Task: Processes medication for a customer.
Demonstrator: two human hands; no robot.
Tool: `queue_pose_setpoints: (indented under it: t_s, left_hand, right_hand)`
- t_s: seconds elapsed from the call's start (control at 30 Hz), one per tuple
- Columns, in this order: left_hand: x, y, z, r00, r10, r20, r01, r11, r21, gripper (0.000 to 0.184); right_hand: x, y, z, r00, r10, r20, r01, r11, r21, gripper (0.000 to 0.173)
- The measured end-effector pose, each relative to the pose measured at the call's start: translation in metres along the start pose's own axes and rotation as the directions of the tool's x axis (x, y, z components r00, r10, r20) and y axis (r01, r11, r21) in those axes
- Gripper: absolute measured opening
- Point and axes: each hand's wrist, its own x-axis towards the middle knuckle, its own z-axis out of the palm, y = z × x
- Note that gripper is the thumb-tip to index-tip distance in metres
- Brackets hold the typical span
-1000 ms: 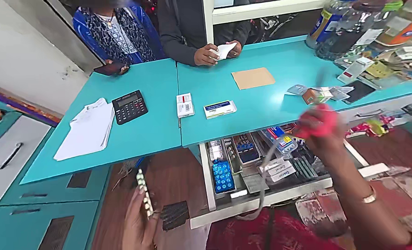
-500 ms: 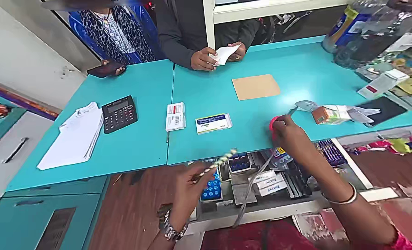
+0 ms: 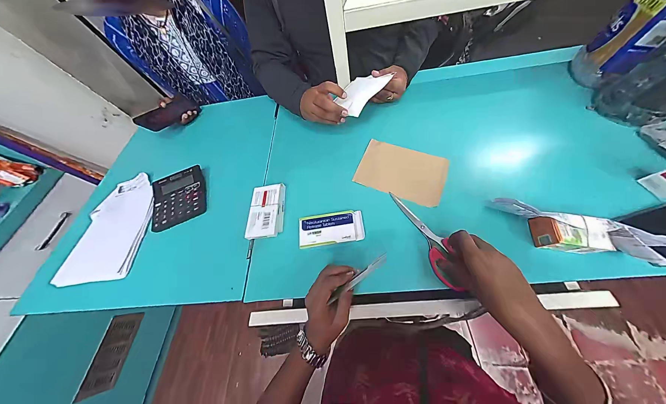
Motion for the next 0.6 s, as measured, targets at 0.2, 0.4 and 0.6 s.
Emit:
queue_pose_setpoints:
  t_s: [0.2,0.4,0.6]
  left_hand:
    - [0.043,0.031,0.010,0.732,-0.677,0.084,0.617,0.604,-0.506,0.018]
    - [0.078,0.022,0.006,0.667,-0.706,0.238,0.683,0.451,-0.575,0.031]
    - [0.091,0.023,-0.001,0.567,-0.695,0.442,0.764,0.244,-0.597,0.033]
  right_hand:
    - [0.010,0.035,-0.016,0.949,-0.079,0.304,-0.111,0.820,0.561,0.069]
    - [-0.059,0.016,0.048,0.974,-0.196,0.113,-0.072,0.207,0.976,0.069]
    - [-0.083,-0.025,0.061,0.963,-0.159,0.217,-0.147,0.364,0.920,0.067]
